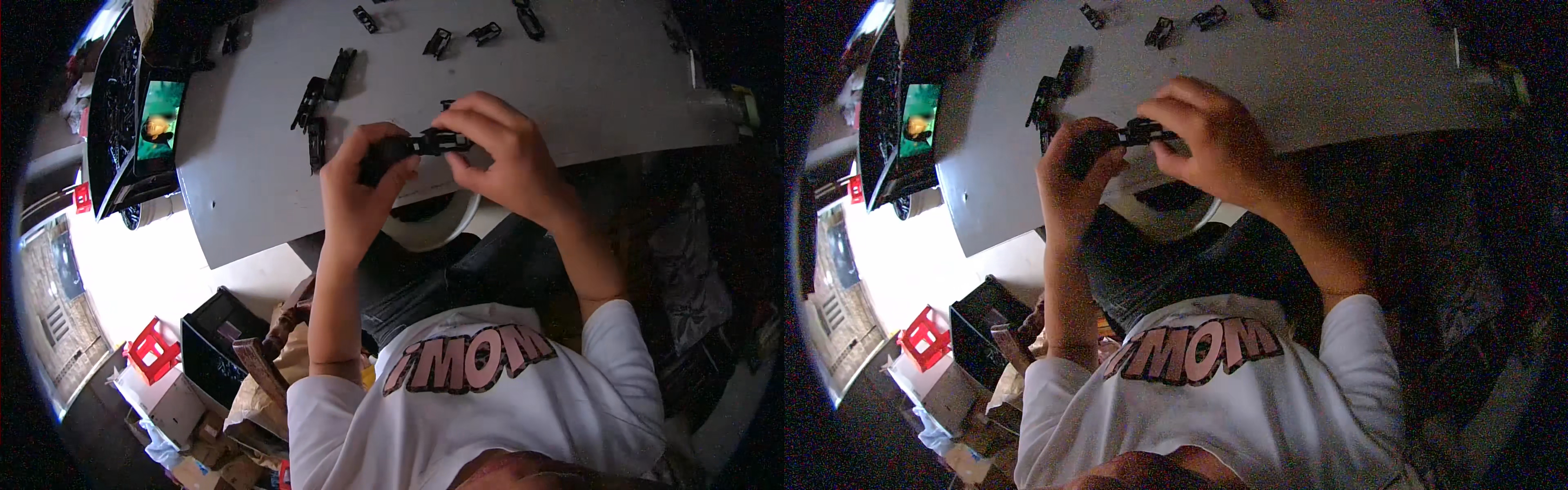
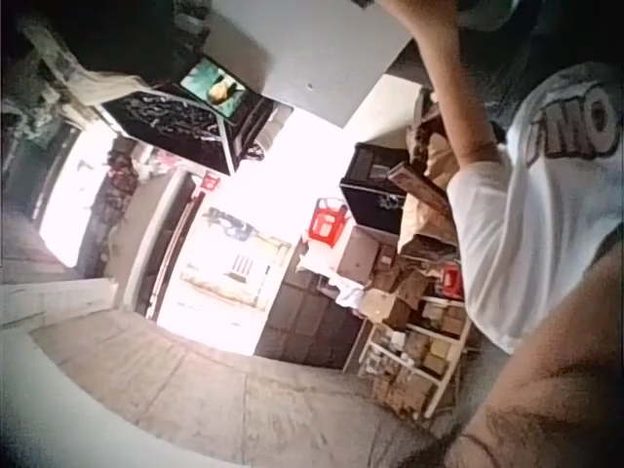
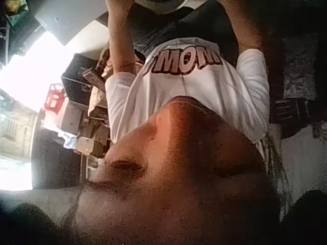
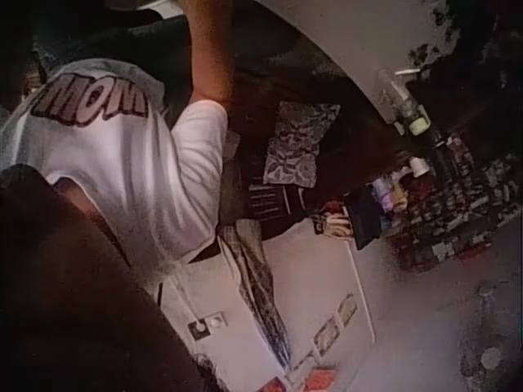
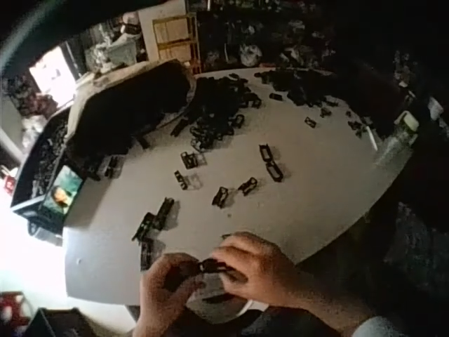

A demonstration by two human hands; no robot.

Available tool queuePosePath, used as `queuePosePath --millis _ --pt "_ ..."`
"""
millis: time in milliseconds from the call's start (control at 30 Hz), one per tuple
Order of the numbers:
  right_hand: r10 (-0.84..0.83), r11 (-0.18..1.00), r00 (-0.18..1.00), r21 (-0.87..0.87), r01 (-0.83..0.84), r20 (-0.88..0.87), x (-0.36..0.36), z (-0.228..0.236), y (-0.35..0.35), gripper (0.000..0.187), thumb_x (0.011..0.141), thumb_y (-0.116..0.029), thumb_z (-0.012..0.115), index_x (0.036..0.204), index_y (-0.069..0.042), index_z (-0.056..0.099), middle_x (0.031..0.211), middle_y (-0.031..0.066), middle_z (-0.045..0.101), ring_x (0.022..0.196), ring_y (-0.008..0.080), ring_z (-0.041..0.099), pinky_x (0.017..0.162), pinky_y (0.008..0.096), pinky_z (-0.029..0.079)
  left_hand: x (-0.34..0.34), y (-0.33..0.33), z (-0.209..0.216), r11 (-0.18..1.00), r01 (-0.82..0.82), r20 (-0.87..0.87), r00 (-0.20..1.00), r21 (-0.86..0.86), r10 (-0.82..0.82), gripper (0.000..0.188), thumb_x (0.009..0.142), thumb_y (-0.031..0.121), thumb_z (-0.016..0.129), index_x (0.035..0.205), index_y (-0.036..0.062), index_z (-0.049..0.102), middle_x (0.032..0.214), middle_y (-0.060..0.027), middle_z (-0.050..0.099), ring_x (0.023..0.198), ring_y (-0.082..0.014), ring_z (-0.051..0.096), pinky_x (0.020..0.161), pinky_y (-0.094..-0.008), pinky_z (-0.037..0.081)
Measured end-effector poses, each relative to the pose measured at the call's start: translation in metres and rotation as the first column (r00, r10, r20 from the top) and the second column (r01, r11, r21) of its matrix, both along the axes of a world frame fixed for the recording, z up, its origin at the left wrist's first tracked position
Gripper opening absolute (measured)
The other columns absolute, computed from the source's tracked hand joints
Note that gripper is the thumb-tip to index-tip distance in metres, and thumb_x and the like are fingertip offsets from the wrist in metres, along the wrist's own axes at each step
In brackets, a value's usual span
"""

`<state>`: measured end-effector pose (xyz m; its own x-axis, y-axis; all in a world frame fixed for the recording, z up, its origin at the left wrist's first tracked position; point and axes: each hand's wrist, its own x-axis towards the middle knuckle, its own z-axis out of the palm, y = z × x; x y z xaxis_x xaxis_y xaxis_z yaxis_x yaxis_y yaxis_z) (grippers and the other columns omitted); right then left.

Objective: Assembling small black hardware components by hand at a workbench.

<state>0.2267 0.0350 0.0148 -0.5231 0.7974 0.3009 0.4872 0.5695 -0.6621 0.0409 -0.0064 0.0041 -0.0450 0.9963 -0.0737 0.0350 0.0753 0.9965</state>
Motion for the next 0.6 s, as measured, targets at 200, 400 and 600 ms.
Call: queuePosePath --millis 200,400,600 --pt "0.041 0.999 0.997 0.024 -0.042 0.058 -0.002 0.003 -0.004 0.038 0.067 0.001 0.069 0.104 -0.001 0.060 0.099 0.0116 0.055 0.090 0.0262 0.059 0.074 0.0337 0.051 -0.002 -0.005 -0.001 0.988 0.149 -0.239 0.961 0.032 -0.137 0.028 0.077 0.000 0.063 0.104 0.0027 0.057 0.089 -0.0154 0.063 0.074 -0.0230 0.066 0.066 -0.0302 0.050" --pt "0.067 0.995 0.997 0.074 -0.069 0.037 0.000 0.008 -0.008 0.038 0.067 0.004 0.069 0.105 0.000 0.061 0.098 0.0114 0.055 0.089 0.0253 0.059 0.073 0.0332 0.051 0.001 -0.006 0.008 0.940 0.247 -0.460 0.881 0.237 -0.116 0.033 0.079 0.002 0.060 0.112 0.0027 0.051 0.091 -0.0171 0.062 0.081 -0.0329 0.062 0.070 -0.0337 0.049" --pt "0.047 0.996 0.997 0.078 -0.051 0.053 -0.002 0.008 -0.019 0.043 0.067 0.003 0.071 0.109 0.000 0.061 0.101 0.0110 0.054 0.086 0.0226 0.059 0.070 0.0305 0.051 0.014 -0.009 0.007 0.947 0.174 -0.536 0.844 0.271 -0.001 0.033 0.079 0.004 0.062 0.109 0.0029 0.049 0.089 -0.0166 0.061 0.080 -0.0335 0.062 0.068 -0.0351 0.049"
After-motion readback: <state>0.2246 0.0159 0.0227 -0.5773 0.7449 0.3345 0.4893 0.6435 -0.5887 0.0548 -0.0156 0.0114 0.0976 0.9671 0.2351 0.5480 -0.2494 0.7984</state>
